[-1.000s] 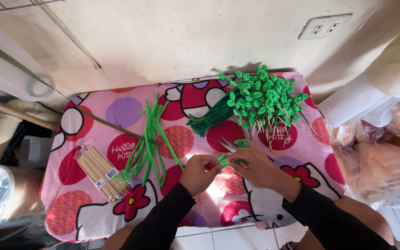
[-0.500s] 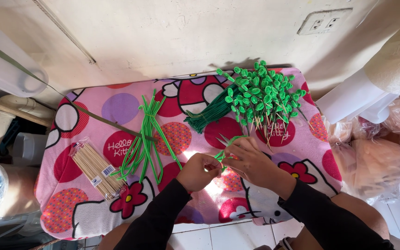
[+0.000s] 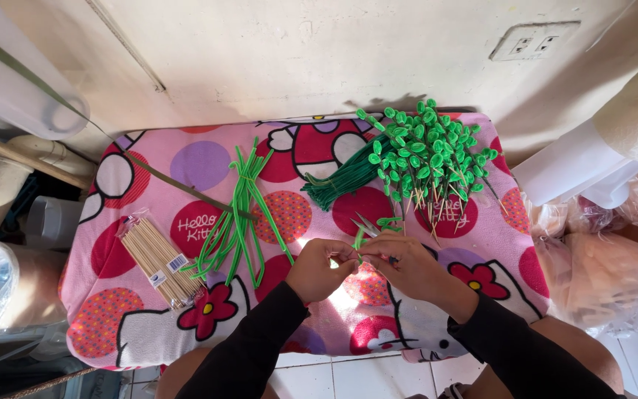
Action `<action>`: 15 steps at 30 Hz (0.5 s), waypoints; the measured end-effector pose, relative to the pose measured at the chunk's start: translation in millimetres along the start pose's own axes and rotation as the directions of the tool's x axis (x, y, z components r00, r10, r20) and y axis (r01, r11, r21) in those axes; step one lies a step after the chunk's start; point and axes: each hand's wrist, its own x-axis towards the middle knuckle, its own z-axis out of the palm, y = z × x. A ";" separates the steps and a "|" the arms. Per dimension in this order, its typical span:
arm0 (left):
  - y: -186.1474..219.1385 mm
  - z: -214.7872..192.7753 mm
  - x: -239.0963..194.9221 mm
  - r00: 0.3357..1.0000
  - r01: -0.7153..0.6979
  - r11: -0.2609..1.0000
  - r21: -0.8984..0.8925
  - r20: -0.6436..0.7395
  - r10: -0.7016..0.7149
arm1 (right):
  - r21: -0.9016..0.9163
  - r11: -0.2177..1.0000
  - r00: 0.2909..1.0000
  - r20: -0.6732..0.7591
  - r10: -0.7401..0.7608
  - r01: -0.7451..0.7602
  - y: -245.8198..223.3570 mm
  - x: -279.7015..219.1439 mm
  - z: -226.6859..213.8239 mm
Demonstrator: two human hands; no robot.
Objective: Assembling artificial green leaves by attaching leaf clusters to plastic stems and trimming them with scissors.
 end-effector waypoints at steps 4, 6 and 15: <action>4.1 2.8 -3.7 0.977 -0.190 0.968 0.166 -0.062 0.203 | -0.032 0.955 0.953 0.057 0.297 -0.296 -1.4 -3.2 -0.8; 4.6 7.4 -5.1 0.932 -0.316 0.888 0.335 -0.066 0.357 | 0.111 0.829 0.831 0.184 0.525 -0.549 18.4 -10.0 2.1; -4.0 8.1 -5.5 0.986 -0.117 0.933 0.340 -0.075 0.150 | -0.176 0.983 0.993 0.086 0.075 -0.058 2.0 -7.7 -3.4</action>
